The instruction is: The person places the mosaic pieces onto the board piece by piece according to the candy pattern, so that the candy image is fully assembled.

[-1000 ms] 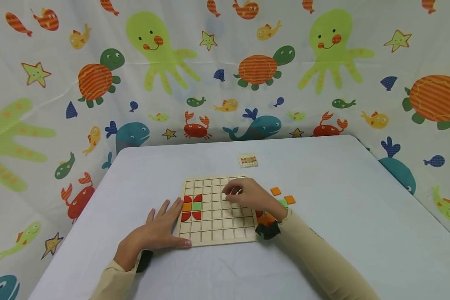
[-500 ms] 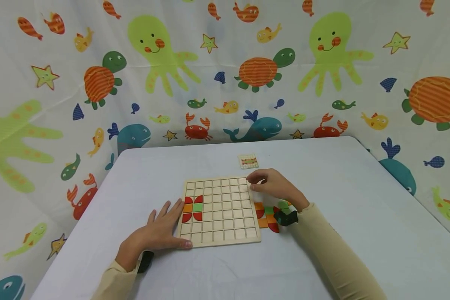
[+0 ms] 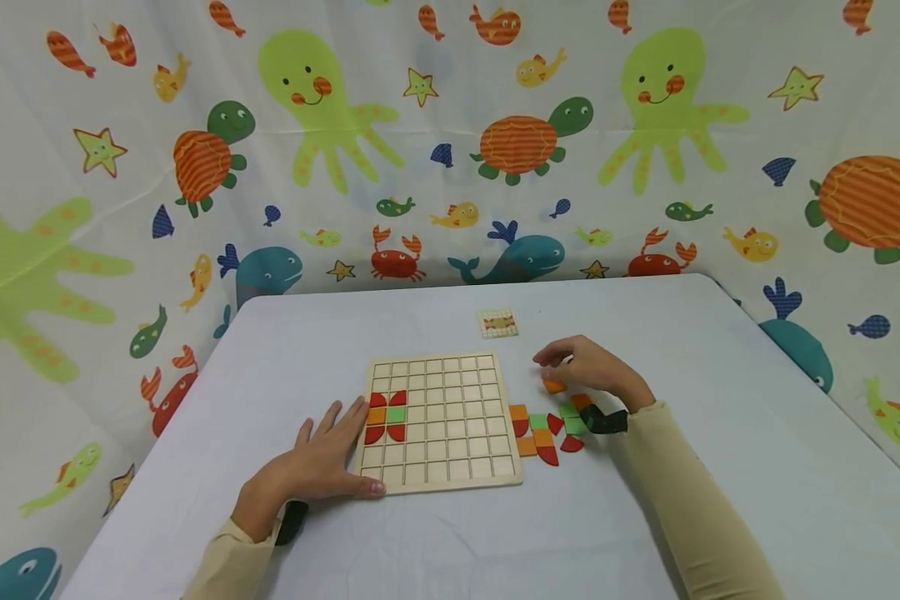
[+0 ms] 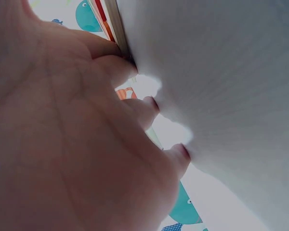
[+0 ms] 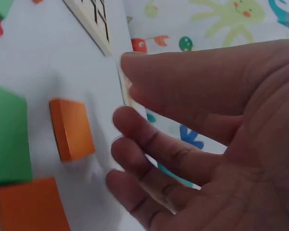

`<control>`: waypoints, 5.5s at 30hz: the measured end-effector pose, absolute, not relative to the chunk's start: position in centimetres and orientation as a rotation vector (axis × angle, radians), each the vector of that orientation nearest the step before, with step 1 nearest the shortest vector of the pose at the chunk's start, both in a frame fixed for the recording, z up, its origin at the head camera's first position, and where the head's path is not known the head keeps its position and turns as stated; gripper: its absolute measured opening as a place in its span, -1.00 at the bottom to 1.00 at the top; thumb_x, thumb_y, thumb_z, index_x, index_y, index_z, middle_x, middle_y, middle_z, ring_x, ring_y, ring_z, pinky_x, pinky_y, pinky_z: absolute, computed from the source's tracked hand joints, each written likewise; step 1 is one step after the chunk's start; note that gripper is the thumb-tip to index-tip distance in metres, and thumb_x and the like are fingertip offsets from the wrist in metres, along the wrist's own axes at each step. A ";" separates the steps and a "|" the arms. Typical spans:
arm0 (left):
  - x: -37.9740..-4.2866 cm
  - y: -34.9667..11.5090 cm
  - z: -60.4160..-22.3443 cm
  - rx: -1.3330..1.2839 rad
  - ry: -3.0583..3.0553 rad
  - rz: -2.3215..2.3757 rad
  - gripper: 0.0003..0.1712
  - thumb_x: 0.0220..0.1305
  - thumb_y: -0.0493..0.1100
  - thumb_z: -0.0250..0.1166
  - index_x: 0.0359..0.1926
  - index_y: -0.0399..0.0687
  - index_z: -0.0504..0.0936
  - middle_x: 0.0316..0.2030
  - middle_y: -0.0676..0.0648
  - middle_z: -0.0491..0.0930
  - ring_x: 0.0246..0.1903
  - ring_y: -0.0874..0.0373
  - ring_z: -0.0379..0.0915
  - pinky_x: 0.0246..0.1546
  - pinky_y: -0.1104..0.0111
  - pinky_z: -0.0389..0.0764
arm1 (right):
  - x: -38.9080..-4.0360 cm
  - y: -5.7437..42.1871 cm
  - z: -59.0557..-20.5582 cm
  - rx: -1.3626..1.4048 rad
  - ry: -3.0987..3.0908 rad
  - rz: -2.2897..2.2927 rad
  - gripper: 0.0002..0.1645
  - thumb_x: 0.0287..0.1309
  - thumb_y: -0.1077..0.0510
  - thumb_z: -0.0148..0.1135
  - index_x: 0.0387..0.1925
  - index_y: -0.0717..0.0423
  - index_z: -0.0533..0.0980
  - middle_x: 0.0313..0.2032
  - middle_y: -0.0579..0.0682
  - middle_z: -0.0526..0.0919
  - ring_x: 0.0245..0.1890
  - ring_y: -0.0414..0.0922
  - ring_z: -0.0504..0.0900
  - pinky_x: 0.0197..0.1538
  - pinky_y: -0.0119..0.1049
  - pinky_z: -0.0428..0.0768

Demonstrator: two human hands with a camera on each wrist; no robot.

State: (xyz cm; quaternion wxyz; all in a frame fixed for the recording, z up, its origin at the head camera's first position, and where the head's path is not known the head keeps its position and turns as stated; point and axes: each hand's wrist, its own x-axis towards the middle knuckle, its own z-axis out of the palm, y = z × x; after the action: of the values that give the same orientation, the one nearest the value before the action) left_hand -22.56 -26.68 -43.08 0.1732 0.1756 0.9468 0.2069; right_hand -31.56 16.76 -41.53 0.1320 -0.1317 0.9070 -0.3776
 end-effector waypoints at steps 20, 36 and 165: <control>-22.8 -26.9 -43.2 0.493 2.677 0.601 0.59 -0.01 0.39 0.63 0.71 -0.30 -0.09 0.69 -0.35 -0.13 0.63 -0.43 -0.43 0.46 -0.46 -0.40 | -32.1 17.9 -42.0 -0.413 2.622 -0.927 -0.72 0.21 0.24 0.52 -0.09 0.23 0.64 -0.21 0.08 0.56 -0.09 0.07 0.49 -0.06 -0.12 0.58; -22.7 -26.8 -43.1 0.486 2.679 0.596 0.60 -0.02 0.40 0.63 0.71 -0.29 -0.09 0.69 -0.35 -0.13 0.63 -0.44 -0.43 0.46 -0.46 -0.40 | -31.7 17.4 -41.5 -0.374 2.643 -1.016 -0.85 0.26 0.33 0.36 -0.14 0.25 0.61 -0.23 0.09 0.65 -0.17 0.05 0.57 0.00 -0.12 0.65; -22.6 -26.7 -43.1 0.489 2.674 0.582 0.59 -0.02 0.43 0.62 0.72 -0.25 -0.08 0.70 -0.29 -0.10 0.64 -0.42 -0.39 0.46 -0.47 -0.35 | -32.7 -0.9 -44.0 -0.829 2.540 -1.239 -0.92 0.31 0.33 0.41 -0.25 0.15 0.77 -0.37 -0.12 0.71 -0.35 -0.17 0.57 -0.21 -0.36 0.58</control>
State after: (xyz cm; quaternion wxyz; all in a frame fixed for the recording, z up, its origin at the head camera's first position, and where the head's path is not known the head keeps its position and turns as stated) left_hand -22.63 -26.73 -43.05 0.1796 0.1730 0.9462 0.2060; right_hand -32.73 -0.86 -43.97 0.0980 -0.2803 0.8582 -0.4188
